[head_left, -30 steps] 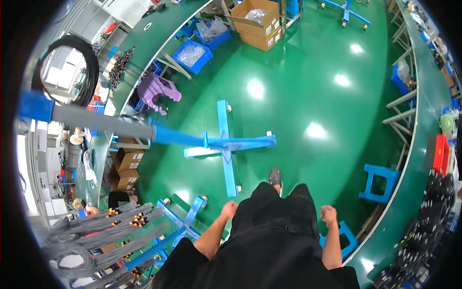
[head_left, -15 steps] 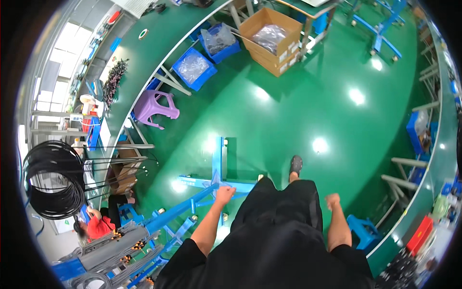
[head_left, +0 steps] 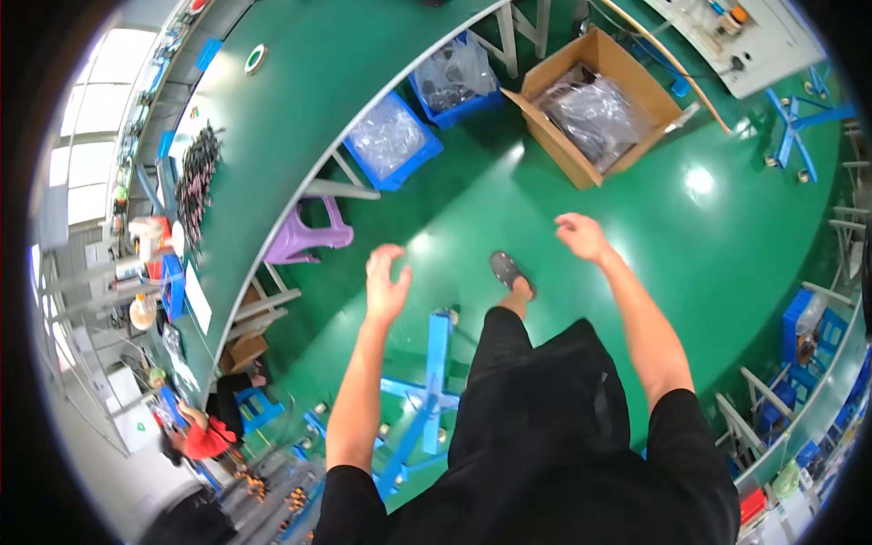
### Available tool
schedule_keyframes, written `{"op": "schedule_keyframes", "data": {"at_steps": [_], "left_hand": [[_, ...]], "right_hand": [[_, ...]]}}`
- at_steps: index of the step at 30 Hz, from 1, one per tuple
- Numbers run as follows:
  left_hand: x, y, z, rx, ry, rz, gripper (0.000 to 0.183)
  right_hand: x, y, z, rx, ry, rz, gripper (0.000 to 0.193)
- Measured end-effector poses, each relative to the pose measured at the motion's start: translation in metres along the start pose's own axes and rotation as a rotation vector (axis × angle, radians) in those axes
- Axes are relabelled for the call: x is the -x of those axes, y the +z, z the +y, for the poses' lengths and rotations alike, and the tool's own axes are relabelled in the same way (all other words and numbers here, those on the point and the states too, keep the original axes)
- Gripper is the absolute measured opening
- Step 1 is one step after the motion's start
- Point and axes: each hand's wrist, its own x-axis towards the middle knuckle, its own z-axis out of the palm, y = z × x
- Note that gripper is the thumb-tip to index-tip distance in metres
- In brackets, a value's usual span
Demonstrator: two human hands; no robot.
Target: Assembling and preparing electrical wire harnesses on a factory floor, including crimping wires and moving materials.
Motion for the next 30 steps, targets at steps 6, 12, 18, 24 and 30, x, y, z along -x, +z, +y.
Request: {"op": "schedule_keyframes", "data": {"at_steps": [6, 12, 18, 24, 30], "left_hand": [[-0.325, -0.033, -0.069, -0.347, 0.246, 0.114, 0.054], [-0.489, 0.018, -0.077, -0.534, 0.172, 0.024, 0.052], [-0.492, 0.031, -0.084, -0.208, 0.111, -0.060, 0.059], [-0.489, 0.027, -0.089, -0.235, 0.056, -0.062, 0.065], [-0.486, 0.015, -0.094, -0.302, 0.068, -0.053, 0.066]], "right_hand": [[-0.237, 0.099, -0.096, -0.192, 0.101, -0.039, 0.066], [-0.494, 0.114, -0.099, -0.279, 0.433, 0.265, 0.083], [-0.670, 0.148, -0.029, -0.219, 0.725, 0.561, 0.056], [-0.717, 0.212, -0.054, -0.094, 0.176, 0.066, 0.028], [-0.729, 0.162, -0.070, -0.236, 0.370, 0.699, 0.026]]}}
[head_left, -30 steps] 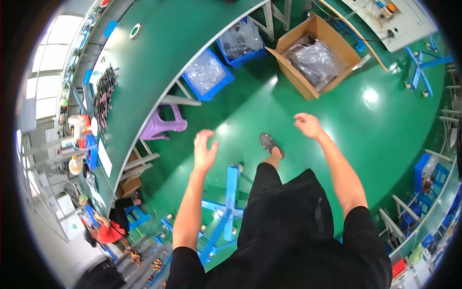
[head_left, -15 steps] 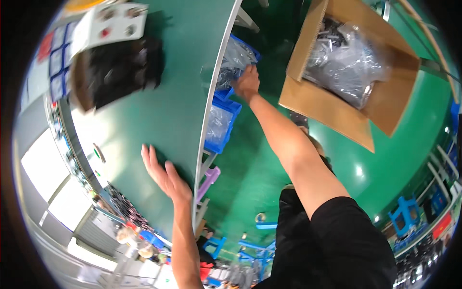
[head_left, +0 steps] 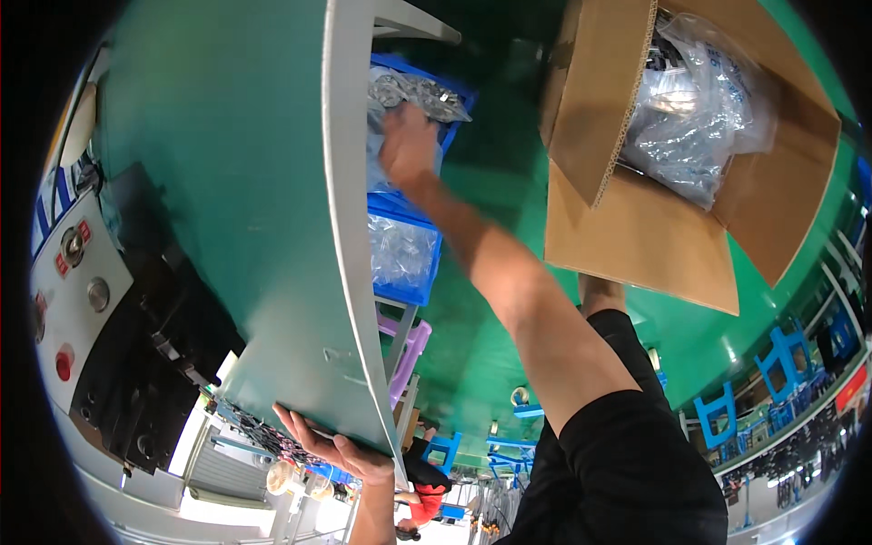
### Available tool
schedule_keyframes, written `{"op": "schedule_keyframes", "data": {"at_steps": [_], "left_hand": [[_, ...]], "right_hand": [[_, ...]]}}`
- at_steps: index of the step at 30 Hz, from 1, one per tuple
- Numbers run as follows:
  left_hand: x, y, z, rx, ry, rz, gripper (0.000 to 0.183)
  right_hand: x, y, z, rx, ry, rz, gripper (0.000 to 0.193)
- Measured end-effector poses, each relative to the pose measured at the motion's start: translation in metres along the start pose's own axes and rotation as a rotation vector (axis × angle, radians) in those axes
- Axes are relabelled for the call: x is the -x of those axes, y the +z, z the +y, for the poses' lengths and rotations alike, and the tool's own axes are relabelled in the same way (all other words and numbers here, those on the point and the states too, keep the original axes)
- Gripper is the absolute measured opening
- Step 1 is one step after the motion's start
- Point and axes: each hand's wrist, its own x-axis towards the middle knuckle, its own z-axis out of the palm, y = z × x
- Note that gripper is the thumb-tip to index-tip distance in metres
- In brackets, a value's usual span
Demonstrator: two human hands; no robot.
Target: Assembling and preparing electrical wire harnesses on a factory floor, including crimping wires and moving materials.
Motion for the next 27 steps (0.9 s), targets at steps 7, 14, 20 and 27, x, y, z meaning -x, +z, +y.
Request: {"op": "schedule_keyframes", "data": {"at_steps": [7, 14, 20, 27], "left_hand": [[-0.002, 0.011, 0.002, 0.066, 0.015, -0.022, 0.068], [0.006, 0.000, -0.018, -0.110, 0.029, -0.044, 0.074], [0.013, -0.005, -0.019, -0.389, 0.414, -0.121, 0.054], [0.017, -0.010, -0.022, -0.282, 0.223, -0.115, 0.055]], "right_hand": [[-0.082, -0.012, 0.096, 0.634, 0.214, -0.361, 0.034], [-0.018, 0.037, 0.064, 0.617, -0.045, -0.432, 0.032], [-0.017, 0.051, 0.084, 0.582, 0.003, -0.389, 0.032], [-0.022, 0.053, 0.070, 0.530, 0.103, -0.460, 0.030]]}}
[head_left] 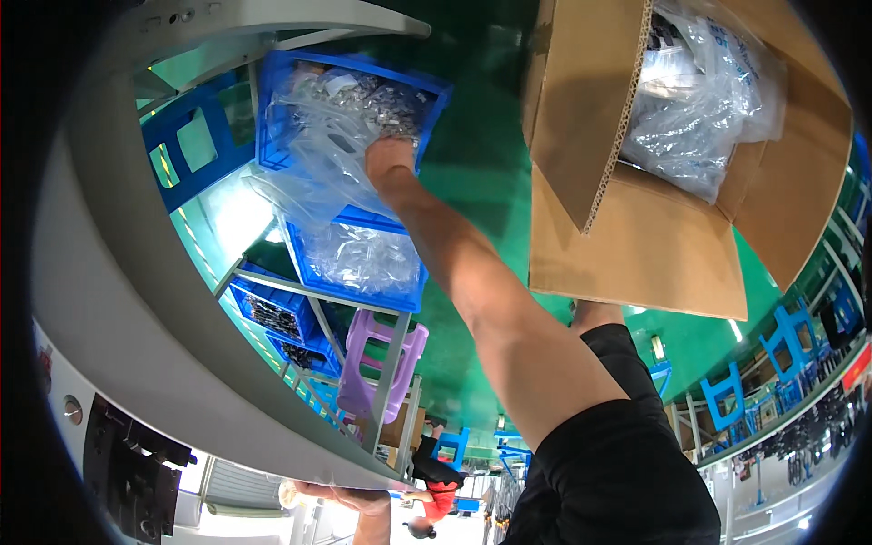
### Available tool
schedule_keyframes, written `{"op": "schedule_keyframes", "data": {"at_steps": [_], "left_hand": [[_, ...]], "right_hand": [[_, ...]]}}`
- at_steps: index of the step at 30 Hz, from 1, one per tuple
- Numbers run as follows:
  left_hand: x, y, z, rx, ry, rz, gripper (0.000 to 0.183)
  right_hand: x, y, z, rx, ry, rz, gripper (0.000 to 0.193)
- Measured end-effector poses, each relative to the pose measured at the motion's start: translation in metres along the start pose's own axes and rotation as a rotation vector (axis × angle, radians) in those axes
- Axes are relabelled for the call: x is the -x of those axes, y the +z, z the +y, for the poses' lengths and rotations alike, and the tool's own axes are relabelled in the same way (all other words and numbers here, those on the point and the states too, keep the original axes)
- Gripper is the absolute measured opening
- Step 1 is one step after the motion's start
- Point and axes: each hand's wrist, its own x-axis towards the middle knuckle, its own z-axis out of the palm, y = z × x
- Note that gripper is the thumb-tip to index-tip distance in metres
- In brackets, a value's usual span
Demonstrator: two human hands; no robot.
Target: Assembling and preparing electrical wire harnesses on a factory floor, including crimping wires and moving materials.
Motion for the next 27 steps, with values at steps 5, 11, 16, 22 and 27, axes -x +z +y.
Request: {"op": "schedule_keyframes", "data": {"at_steps": [5, 11, 16, 22, 27], "left_hand": [[0.007, -0.004, -0.019, -0.045, 0.142, -0.026, 0.050], [-0.030, 0.013, 0.024, 0.273, -0.153, 0.101, 0.060], [-0.021, 0.010, 0.021, 0.340, -0.204, 0.196, 0.054], [-0.039, -0.006, 0.029, 0.094, -0.235, 0.055, 0.059], [-0.016, -0.022, 0.018, 0.253, -0.294, 0.100, 0.067]], "right_hand": [[-0.006, -0.009, 0.009, -0.131, -0.007, 0.102, 0.026], [0.026, -0.057, -0.002, -0.265, -0.112, 0.267, 0.024], [0.105, -0.118, -0.018, -0.537, -0.006, 0.212, 0.028], [0.299, -0.179, 0.006, -1.254, -0.164, 0.342, 0.021], [0.439, -0.201, 0.024, -0.782, -0.285, 0.438, 0.030]]}}
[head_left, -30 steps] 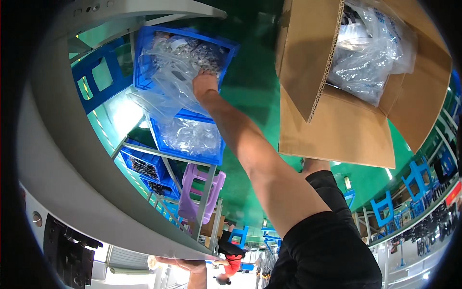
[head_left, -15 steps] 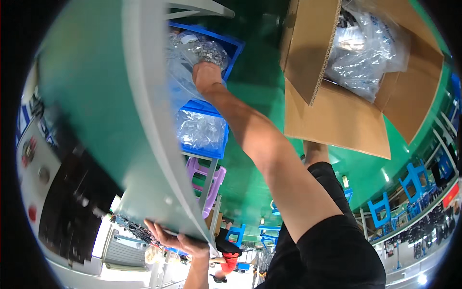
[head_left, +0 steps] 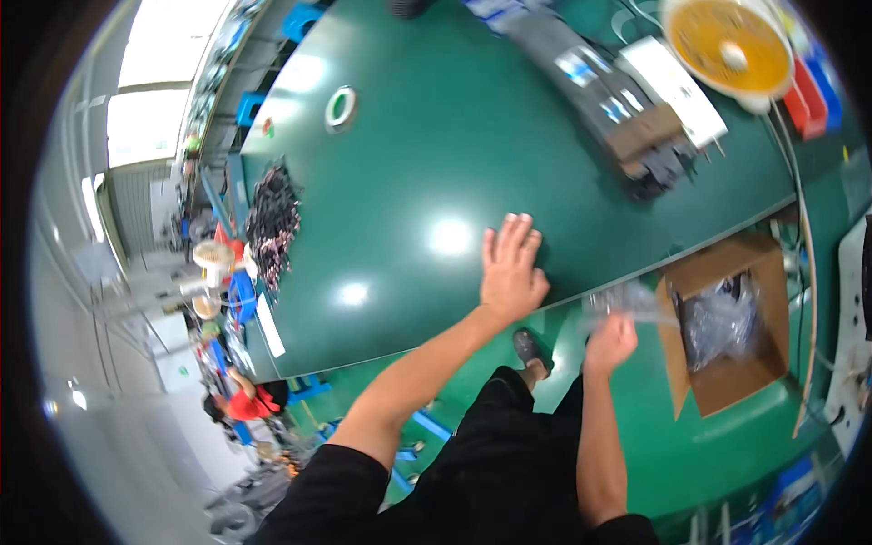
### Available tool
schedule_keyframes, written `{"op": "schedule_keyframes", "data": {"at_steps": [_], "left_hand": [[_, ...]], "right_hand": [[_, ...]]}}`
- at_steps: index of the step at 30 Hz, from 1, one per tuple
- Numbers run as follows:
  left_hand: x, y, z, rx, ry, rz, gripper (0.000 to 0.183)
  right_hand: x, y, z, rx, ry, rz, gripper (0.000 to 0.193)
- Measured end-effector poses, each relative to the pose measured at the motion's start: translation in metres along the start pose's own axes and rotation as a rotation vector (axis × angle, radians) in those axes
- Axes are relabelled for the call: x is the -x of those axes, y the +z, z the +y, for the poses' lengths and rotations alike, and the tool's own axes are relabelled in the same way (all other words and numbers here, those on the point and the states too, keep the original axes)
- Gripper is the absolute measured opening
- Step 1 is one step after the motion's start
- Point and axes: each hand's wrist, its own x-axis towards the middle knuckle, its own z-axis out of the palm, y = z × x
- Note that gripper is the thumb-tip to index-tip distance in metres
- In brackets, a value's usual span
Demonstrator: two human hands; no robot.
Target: Assembling and preparing electrical wire harnesses on a factory floor, including crimping wires and moving materials.
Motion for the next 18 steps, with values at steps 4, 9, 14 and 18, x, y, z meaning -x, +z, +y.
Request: {"op": "schedule_keyframes", "data": {"at_steps": [4, 9, 14, 18], "left_hand": [[0.004, -0.030, -0.008, 0.274, 0.092, -0.009, 0.065], [0.074, -0.055, -0.037, 1.012, 0.152, -0.335, 0.049], [0.163, -0.114, -0.079, 1.643, -0.396, -0.598, 0.054], [0.180, -0.122, -0.140, 2.054, -0.573, -0.484, 0.059]], "right_hand": [[0.075, -0.068, -0.101, -0.203, 0.254, -0.064, 0.023], [0.153, -0.082, -0.231, -0.271, 0.185, -0.397, 0.016], [0.190, -0.014, -0.334, -0.262, 0.026, -0.763, 0.012], [0.187, 0.083, -0.369, -0.018, -0.289, -0.896, 0.021]]}}
